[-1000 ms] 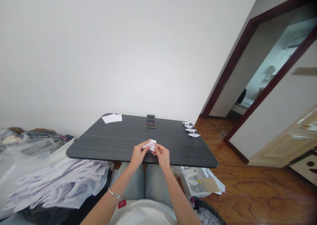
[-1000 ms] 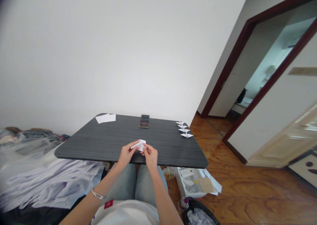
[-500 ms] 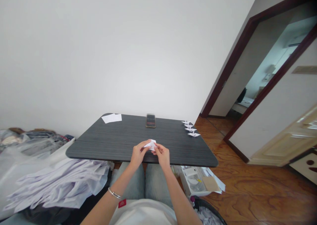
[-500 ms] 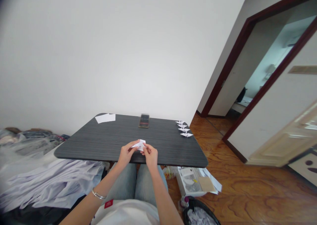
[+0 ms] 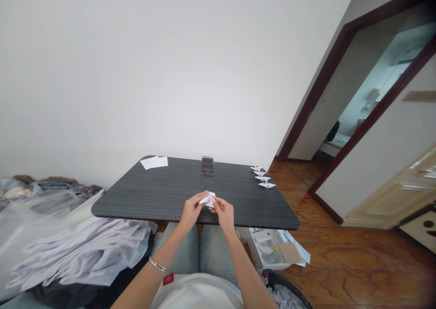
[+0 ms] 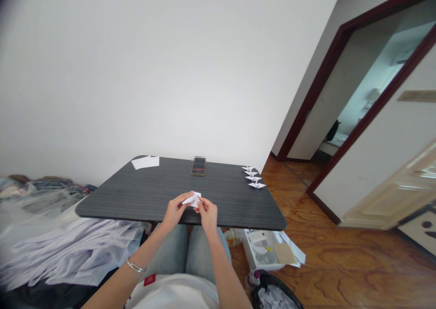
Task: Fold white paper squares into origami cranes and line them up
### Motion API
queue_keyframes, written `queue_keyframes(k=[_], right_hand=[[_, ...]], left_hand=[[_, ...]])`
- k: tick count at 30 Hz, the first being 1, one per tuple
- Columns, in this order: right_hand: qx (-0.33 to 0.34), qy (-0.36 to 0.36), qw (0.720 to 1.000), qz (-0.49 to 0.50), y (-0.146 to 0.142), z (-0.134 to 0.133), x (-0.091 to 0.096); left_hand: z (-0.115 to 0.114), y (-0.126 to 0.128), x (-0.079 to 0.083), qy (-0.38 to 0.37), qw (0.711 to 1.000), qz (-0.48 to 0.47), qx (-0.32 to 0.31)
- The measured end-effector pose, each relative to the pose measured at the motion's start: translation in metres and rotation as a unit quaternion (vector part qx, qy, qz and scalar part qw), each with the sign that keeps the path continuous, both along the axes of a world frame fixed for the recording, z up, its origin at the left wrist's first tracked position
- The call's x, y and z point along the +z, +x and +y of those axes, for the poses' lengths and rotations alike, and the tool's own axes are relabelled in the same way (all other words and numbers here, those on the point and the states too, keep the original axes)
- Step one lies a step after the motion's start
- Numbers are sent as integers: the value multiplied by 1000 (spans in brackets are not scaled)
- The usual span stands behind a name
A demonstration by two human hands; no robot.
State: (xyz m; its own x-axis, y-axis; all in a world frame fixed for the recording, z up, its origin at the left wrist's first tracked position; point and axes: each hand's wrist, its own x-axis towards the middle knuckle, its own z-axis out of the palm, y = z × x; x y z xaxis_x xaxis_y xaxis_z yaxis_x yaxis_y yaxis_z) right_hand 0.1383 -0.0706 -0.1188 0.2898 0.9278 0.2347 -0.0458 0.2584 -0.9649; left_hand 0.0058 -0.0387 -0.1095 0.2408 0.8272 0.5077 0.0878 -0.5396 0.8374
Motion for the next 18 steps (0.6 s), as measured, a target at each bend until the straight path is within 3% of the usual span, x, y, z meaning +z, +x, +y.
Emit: queue_keyframes(k=[18], right_hand=[[-13,-2,1000,-12,-1,1,-2]], left_hand=[[-6,-2,4,25,999,17,-16]])
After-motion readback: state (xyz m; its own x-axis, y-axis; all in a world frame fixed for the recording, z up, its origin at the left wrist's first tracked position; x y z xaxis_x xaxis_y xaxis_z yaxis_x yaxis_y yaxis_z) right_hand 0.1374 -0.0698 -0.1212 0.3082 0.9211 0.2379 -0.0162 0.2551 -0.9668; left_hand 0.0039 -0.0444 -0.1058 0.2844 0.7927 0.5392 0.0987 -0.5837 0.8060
